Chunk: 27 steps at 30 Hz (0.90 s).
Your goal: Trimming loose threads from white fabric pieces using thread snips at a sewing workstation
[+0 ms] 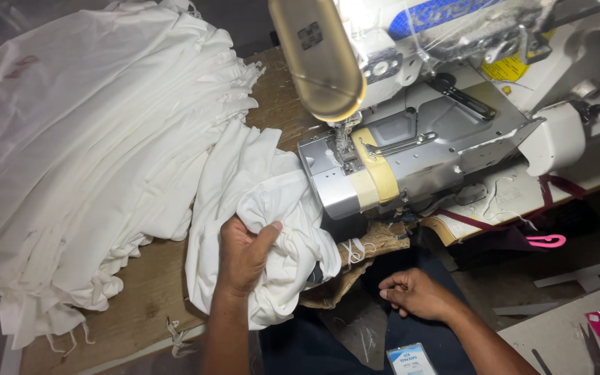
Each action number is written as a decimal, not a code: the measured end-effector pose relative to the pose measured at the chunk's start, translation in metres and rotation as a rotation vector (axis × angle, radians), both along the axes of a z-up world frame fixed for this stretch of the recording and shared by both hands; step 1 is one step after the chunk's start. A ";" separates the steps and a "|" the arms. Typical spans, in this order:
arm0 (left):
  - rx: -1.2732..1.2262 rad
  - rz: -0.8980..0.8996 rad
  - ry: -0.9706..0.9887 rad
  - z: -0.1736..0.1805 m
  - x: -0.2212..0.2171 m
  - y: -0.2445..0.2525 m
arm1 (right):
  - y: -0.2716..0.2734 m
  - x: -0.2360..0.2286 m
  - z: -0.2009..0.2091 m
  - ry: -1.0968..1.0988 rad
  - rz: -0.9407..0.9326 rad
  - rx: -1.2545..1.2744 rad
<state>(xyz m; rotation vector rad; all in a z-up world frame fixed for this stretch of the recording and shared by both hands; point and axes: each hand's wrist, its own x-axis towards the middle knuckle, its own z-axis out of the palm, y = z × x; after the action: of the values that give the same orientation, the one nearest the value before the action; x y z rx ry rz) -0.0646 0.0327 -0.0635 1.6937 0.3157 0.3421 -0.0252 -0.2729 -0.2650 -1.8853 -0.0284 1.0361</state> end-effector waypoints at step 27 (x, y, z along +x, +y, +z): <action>0.592 -0.725 -0.511 0.056 -0.019 -0.052 | 0.056 -0.019 0.214 -1.535 0.212 0.542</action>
<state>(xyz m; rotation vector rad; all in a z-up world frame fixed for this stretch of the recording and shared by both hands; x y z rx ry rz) -0.0839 -0.0188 -0.0073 2.0759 -0.8374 0.3208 -0.0446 -0.2166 -0.0511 -1.7208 -1.2497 -0.4840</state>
